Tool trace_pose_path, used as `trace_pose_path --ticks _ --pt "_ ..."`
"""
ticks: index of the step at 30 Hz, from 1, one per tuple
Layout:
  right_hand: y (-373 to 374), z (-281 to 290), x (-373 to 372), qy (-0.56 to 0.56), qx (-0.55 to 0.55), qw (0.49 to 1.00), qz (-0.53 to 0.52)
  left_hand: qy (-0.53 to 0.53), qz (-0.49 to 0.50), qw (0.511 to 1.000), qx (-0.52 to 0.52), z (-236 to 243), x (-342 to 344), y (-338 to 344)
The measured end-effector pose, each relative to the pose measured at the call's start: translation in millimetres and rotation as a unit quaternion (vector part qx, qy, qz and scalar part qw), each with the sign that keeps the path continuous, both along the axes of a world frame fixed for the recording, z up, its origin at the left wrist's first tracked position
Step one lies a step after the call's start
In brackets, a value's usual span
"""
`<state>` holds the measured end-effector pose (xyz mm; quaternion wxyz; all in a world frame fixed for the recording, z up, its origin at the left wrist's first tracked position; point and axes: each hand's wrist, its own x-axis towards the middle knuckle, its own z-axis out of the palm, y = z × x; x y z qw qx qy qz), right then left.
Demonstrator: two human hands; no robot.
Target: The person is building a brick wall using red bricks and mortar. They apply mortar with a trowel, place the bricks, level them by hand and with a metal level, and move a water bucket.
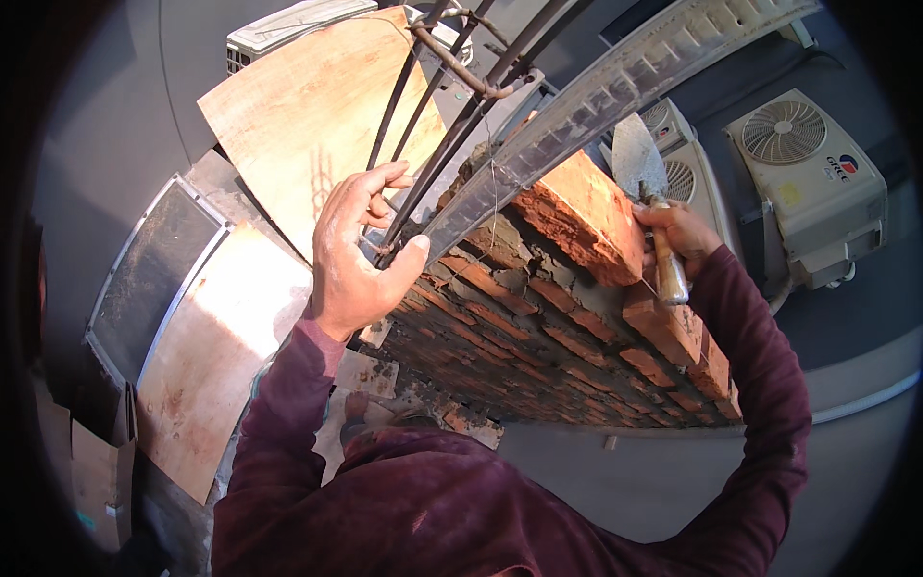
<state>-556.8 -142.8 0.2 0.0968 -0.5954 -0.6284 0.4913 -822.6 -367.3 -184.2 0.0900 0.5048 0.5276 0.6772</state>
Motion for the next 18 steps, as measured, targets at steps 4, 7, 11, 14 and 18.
trace_pose_path --ticks 4,7,11,14,18 --pt "11.9 -3.9 5.6 0.017 0.012 1.0 0.005 0.067 0.055 0.993 0.086 -4.9 25.5 10.7" --pt "14.6 -6.2 6.9 0.028 0.024 0.999 0.018 0.038 0.077 0.995 0.042 -18.2 51.0 29.1" --pt "14.6 -7.2 2.7 0.034 0.025 0.999 0.015 0.037 0.125 0.99 0.057 -21.6 68.7 54.9" --pt "11.6 -5.2 4.1 0.023 -0.009 1.0 0.002 0.029 0.169 0.981 0.096 -10.9 77.9 65.6" --pt "-2.8 -8.7 -3.9 0.06 -0.023 0.998 -0.013 -0.026 0.175 0.977 0.117 6.3 85.0 82.6"
